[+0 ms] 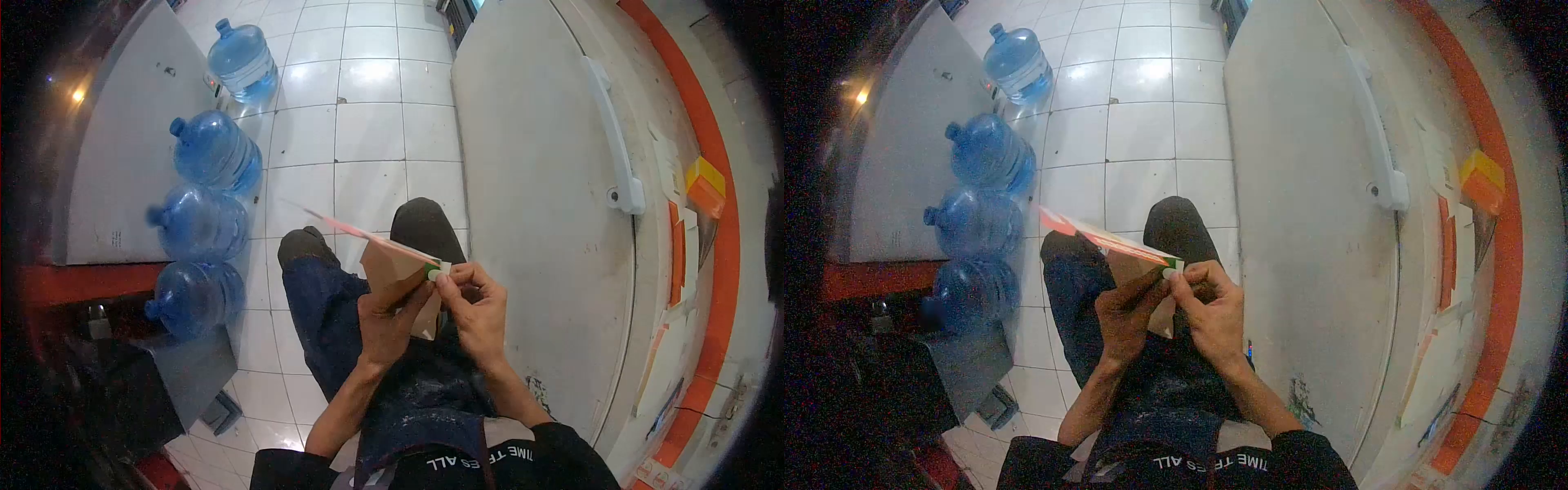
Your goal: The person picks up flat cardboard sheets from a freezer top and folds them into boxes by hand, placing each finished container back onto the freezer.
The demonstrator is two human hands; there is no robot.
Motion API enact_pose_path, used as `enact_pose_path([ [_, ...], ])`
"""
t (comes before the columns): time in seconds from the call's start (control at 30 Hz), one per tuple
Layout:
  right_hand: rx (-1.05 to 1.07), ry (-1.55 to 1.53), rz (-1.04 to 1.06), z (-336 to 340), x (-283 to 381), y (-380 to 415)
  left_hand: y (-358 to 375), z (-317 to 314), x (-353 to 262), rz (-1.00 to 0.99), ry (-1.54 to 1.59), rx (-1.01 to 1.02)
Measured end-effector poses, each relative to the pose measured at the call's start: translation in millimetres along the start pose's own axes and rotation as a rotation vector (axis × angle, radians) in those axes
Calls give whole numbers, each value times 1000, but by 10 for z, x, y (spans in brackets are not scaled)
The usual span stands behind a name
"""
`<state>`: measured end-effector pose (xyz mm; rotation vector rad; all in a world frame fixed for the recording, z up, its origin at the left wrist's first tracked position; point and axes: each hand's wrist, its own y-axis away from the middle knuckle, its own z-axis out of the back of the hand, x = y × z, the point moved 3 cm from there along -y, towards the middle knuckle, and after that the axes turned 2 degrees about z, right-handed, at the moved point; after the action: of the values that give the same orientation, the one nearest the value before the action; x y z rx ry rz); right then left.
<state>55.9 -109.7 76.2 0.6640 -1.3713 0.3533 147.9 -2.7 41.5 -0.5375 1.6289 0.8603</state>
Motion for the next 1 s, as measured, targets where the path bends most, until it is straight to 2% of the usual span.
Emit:
enact_pose_path([
  [0.2, -41, -69, -20, 17, -10, 8, 36, -54, -7, -160, -45, -5],
  [0.3, -37, -49, -66, 12, 47, 24, 48, -61, -6, -69, -22, 5],
  [0.37, -38, -20, -1, 16, 42, 15, 61, -83, -39, -68, -7, -13],
  [0.63, -24, -75, -30, 33, -15, 26, 50, -82, -15, -119, -55, 21],
  [0.7, -5, -55, -29, 52, -3, 14, 47, -81, -57, -284, -196, 3],
  [0.83, 58, -21, -47, 97, -8, -10, 35, -31, -95, -328, -265, 30],
  [1.0, 117, -20, -31, 180, 3, 45, 66, 21, -119, -483, -309, 7],
])
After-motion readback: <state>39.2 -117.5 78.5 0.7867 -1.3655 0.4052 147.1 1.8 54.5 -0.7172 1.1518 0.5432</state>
